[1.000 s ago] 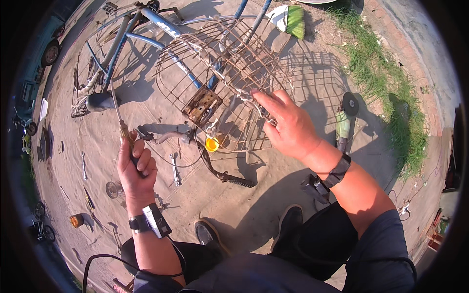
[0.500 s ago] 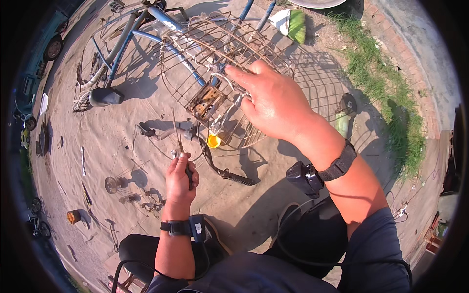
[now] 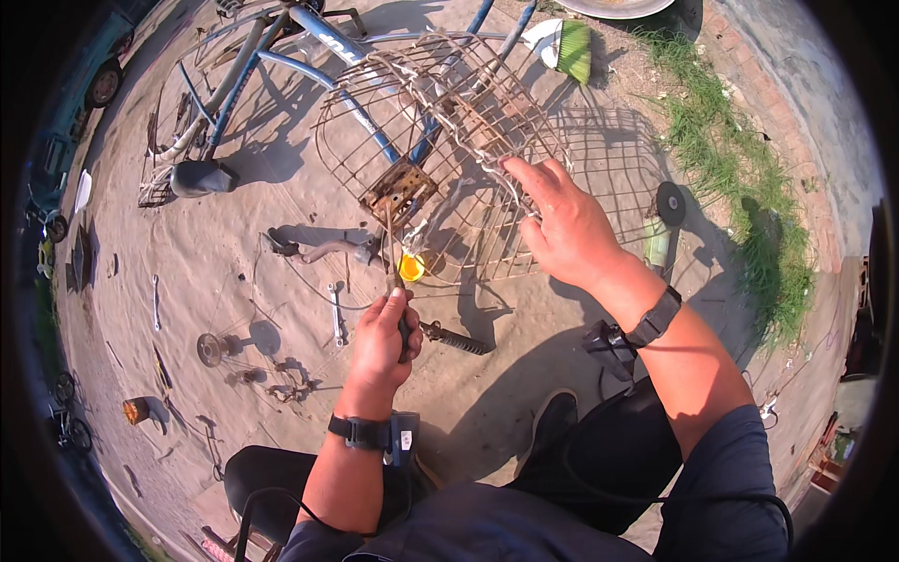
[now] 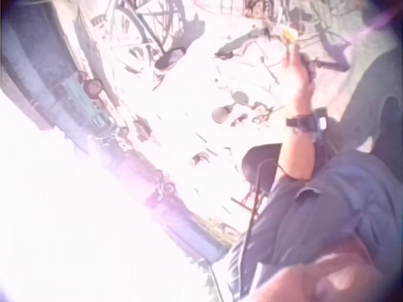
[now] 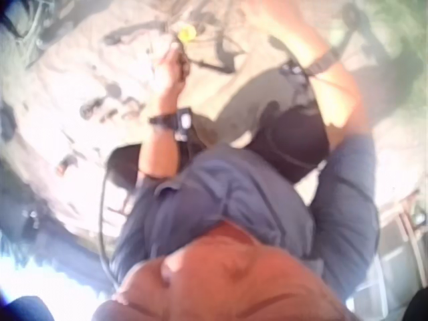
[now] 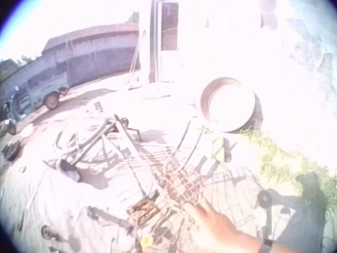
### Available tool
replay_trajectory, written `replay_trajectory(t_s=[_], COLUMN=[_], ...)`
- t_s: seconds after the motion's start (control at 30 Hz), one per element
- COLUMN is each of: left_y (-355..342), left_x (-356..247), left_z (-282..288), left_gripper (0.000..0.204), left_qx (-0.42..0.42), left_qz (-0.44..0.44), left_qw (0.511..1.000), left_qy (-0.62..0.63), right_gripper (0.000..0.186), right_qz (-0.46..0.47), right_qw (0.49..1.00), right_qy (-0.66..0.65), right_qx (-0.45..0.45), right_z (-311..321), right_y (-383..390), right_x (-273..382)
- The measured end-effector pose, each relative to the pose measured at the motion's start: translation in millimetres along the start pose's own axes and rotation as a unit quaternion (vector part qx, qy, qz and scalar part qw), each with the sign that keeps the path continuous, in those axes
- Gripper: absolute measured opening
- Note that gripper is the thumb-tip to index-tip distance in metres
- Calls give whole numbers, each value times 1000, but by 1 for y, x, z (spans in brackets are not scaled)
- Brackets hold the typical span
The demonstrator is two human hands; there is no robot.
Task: The person uses a screwdriver to loosen a bolt on a bicycle basket attached to the handlebars. They then use an angle grinder to cut a metal part of the basket. The person continues to use the screwdriver to adjust the basket and the grinder to cut more metal.
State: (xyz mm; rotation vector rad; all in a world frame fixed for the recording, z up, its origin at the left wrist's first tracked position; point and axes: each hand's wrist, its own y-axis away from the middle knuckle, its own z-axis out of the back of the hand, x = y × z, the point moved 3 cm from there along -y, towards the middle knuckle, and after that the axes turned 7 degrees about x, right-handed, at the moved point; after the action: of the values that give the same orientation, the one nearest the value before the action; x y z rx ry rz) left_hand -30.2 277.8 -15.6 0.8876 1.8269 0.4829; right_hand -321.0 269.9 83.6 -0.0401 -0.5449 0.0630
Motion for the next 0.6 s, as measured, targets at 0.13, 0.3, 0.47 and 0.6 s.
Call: replay_trajectory(t_s=[0.13,0.3,0.47,0.6], left_y=[-9,-12,-14,-12], left_x=[-2,-16,-28,-25], left_z=[-5,-19,-32,-50], left_gripper=[25,25,23,21], left_qx=[-1,-5,-18,-40], left_qz=[17,41,58,40], left_qw=[998,993,989,987], left_qy=[61,106,132,153], right_gripper=[68,68,67,67], right_qz=[12,23,4,11], right_qw=[1000,999,1000,1000], right_qy=[-4,0,-11,-6], right_qx=[-18,-28,12,-3], right_z=[-4,-4,1,0], right_y=[1,4,0,1], right_x=[1,5,25,22])
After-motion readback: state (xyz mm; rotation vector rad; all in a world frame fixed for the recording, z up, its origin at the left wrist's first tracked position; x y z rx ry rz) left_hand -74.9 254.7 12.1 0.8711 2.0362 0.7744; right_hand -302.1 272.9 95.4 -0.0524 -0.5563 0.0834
